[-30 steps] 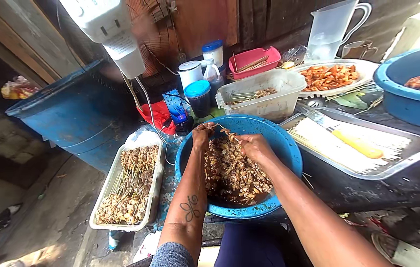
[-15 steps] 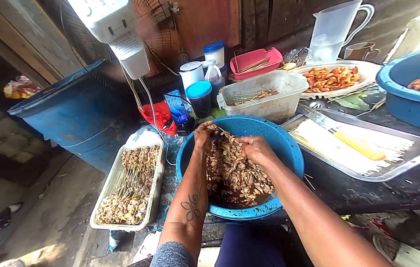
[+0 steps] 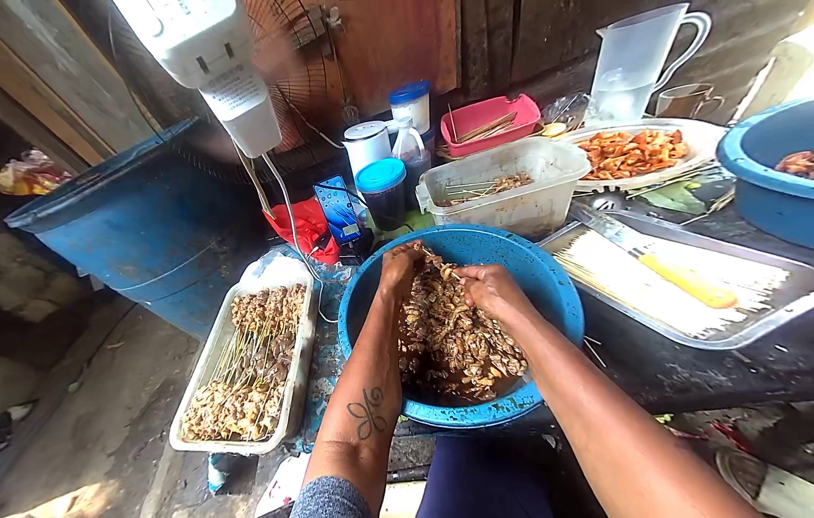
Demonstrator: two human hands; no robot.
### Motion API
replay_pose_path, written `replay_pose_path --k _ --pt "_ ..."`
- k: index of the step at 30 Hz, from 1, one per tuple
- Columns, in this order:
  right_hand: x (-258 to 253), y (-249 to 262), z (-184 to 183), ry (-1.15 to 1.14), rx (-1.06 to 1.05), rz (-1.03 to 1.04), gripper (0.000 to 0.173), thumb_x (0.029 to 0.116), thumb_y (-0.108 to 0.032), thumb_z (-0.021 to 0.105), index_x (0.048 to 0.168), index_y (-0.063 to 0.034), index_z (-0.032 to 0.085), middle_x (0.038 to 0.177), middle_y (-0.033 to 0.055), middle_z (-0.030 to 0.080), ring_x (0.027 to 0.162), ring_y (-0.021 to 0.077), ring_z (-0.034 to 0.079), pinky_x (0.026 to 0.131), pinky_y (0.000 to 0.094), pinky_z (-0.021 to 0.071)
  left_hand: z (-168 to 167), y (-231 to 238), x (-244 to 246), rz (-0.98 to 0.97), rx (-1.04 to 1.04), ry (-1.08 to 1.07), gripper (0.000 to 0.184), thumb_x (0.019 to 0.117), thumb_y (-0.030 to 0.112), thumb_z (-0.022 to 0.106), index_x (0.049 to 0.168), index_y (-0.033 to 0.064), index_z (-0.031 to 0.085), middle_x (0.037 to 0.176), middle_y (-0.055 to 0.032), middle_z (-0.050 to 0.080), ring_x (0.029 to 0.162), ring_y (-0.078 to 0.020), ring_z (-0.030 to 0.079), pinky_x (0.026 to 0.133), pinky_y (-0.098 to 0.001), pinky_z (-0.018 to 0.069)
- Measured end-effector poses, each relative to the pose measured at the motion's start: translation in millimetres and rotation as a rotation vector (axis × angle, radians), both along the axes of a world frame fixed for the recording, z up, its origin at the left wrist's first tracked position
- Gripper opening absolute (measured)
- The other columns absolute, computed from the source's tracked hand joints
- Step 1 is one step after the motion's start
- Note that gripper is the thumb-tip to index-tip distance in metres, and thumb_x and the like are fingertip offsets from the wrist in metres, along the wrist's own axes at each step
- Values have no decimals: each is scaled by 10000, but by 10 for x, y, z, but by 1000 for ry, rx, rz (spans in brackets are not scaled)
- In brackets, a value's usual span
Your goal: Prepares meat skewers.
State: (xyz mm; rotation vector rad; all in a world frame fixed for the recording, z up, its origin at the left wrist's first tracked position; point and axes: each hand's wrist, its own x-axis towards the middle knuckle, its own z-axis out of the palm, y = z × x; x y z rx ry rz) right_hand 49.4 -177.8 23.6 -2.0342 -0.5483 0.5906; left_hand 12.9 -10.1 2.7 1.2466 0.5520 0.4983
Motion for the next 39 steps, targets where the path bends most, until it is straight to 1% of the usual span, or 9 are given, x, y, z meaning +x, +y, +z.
replay_pose_path --k 4,7,14,16,18,22,29,36,39 --pt "-2 8 -10 -28 10 -12 338 1081 -44 463 1320 -54 702 1111 218 697 889 319 647 859 532 506 24 -16 -20 2 -31 -34 210 1001 -55 530 1202 -74 586 898 -72 624 714 -117 603 720 -282 560" --pt "5 -1 -22 -36 9 -16 337 1081 -60 468 1317 -68 709 1074 208 705 880 320 646 858 540 500 -34 29 3 63 7 -22 171 1025 -19 527 1159 -67 622 797 -40 607 640 -85 572 641 -238 530" --pt "5 -14 -25 -52 12 21 331 1087 -70 473 1325 -63 703 1081 206 712 896 319 660 870 532 513 -57 79 -32 17 306 22 209 1061 69 518 1115 -75 659 776 -37 594 629 -68 551 628 -229 511" --pt "3 -24 -12 -44 1 25 343 1086 -62 462 1337 -65 696 1108 206 708 912 320 655 877 532 506 -44 75 -45 5 569 99 234 1060 66 505 1150 -62 678 861 -91 649 714 -114 598 715 -287 537" --pt "-6 -22 3 -44 -25 28 347 1085 -61 462 1339 -74 697 1096 204 710 931 326 660 888 537 505 9 62 -74 5 865 213 255 1040 54 522 1190 -43 704 999 -181 718 867 -245 676 856 -434 544" --pt "-39 -4 5 -74 -35 17 348 1077 -49 465 1332 -62 701 1123 211 714 945 335 671 900 540 509 148 -36 -116 -19 1101 351 267 1041 68 518 1201 10 725 1131 -188 724 1080 -311 687 996 -492 506" --pt "-56 78 -25 -66 52 -7 344 1083 -67 464 1333 -61 700 1083 203 715 889 306 661 870 515 512 224 -104 -102 -12 1076 342 239 1013 34 539 1152 7 731 1050 -154 743 999 -286 703 936 -491 528" --pt "-28 133 -19 -121 89 -58 363 1063 -51 470 1321 -98 721 1164 202 724 1030 350 685 933 561 508 260 -193 -48 -84 1041 176 255 1015 -3 496 1110 -3 732 987 -127 738 891 -205 700 861 -415 557" --pt "-20 164 -43 -141 223 -110 323 1077 -72 482 1292 -40 720 1116 214 730 959 330 701 911 528 534 236 -320 -5 -123 1060 102 233 998 -28 513 1047 -17 741 963 -147 737 879 -227 703 861 -440 558"
